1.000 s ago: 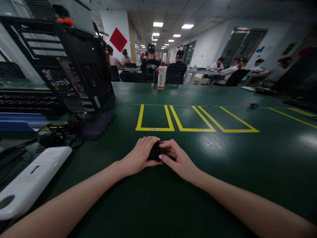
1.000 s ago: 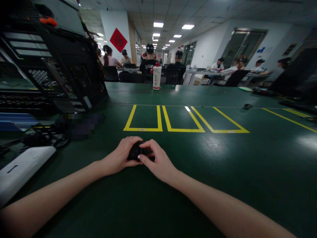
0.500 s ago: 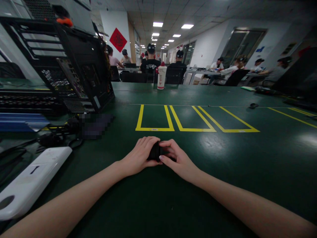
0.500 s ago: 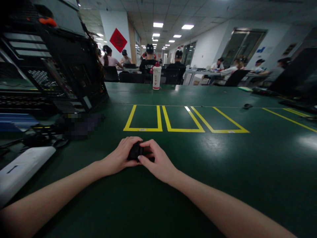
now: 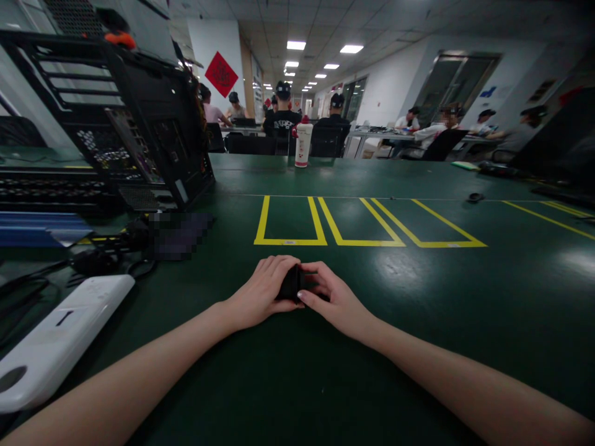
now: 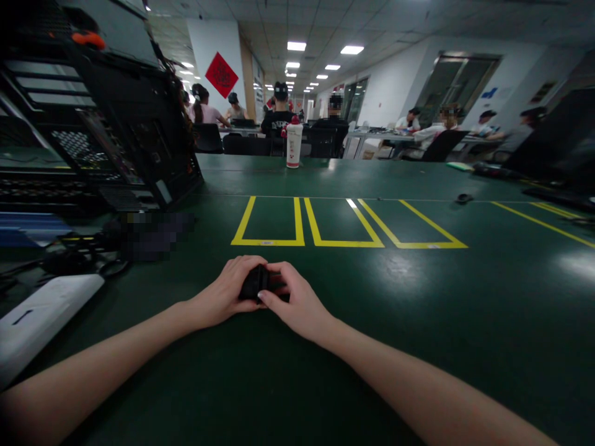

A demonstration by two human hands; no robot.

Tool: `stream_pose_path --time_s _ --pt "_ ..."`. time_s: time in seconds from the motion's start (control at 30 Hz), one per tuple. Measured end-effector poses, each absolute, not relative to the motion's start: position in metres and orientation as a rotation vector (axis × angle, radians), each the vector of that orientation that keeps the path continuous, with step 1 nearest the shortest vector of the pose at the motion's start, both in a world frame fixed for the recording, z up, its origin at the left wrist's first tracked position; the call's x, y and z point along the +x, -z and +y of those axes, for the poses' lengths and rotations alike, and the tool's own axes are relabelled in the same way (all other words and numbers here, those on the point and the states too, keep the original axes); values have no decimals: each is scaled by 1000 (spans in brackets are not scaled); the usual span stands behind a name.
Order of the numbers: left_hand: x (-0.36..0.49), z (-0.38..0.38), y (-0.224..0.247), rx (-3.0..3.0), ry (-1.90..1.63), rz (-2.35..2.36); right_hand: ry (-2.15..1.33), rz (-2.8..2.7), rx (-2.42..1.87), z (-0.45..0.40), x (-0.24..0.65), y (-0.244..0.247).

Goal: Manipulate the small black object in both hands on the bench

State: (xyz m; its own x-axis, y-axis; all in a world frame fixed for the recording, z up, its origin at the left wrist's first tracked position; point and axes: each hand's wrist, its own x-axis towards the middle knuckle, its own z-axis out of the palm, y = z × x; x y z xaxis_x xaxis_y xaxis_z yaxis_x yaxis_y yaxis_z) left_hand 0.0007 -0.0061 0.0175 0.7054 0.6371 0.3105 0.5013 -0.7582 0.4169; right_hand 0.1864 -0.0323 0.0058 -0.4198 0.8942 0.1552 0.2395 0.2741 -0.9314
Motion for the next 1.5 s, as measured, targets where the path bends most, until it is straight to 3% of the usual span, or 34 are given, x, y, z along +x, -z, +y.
stream_pose_path --time_s 1.5 --pt "2 -4 -11 2622 -658 906 -1173 -1796 -1018 -33 186 -4"
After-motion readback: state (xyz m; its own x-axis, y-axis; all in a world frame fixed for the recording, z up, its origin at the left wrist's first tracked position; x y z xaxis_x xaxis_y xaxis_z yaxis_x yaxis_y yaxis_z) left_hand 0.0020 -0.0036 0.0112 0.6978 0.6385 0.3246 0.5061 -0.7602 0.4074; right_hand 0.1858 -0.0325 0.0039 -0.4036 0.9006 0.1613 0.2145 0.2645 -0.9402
